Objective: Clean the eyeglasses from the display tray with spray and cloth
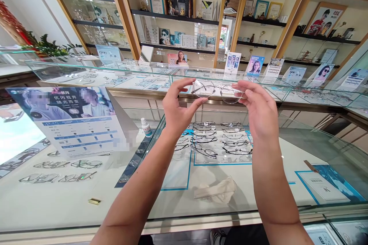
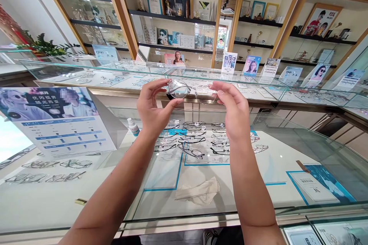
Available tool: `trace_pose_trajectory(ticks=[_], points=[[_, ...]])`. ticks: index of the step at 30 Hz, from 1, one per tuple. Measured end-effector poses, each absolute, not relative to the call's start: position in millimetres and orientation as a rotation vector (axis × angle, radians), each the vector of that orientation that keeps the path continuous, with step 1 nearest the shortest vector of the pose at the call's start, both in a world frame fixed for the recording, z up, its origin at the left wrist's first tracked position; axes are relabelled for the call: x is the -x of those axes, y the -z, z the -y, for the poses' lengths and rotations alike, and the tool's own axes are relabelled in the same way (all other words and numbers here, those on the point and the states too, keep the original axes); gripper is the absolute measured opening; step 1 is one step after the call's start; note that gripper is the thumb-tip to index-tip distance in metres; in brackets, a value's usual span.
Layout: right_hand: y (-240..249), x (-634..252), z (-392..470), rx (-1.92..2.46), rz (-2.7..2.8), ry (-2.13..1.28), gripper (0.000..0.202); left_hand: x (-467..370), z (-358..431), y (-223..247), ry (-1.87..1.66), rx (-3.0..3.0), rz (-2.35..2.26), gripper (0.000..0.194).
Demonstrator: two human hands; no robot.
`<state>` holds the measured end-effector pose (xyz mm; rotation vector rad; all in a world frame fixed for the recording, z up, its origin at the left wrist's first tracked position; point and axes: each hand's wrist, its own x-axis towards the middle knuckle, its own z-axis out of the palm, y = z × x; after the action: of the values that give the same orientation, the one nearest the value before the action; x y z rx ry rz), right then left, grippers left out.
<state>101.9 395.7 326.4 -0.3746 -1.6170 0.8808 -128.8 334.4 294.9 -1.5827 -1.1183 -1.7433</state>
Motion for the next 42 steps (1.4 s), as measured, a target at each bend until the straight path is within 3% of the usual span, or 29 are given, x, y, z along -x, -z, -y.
trace_pose_trajectory(ticks=[6, 14, 27, 32, 36, 38, 42], points=[[-331, -104, -392, 0.415, 1.813, -0.503, 0.014, 125, -324, -301, 1.451, 1.683, 1.156, 0.058], [-329, -105, -397, 0.428, 1.968, -0.539, 0.009, 115, -310, -309, 1.349, 1.815, 1.159, 0.054], [-328, -108, -409, 0.334, 2.043, -1.168, 0.02, 116, -304, -314, 1.96, 2.245, 1.196, 0.058], [-329, -106, -409, 0.307, 2.041, -1.334, 0.023, 120, -307, -314, 2.006, 2.318, 1.178, 0.06], [-327, -101, -411, 0.348, 1.975, -1.281, 0.029, 120, -311, -314, 1.968, 2.239, 1.255, 0.065], [-325, -98, -412, 0.379, 1.919, -1.23, 0.029, 115, -310, -313, 1.981, 2.021, 1.319, 0.057], [-320, -89, -411, 0.465, 1.817, -1.085, 0.022, 97, -305, -311, 2.024, 1.725, 1.481, 0.019]])
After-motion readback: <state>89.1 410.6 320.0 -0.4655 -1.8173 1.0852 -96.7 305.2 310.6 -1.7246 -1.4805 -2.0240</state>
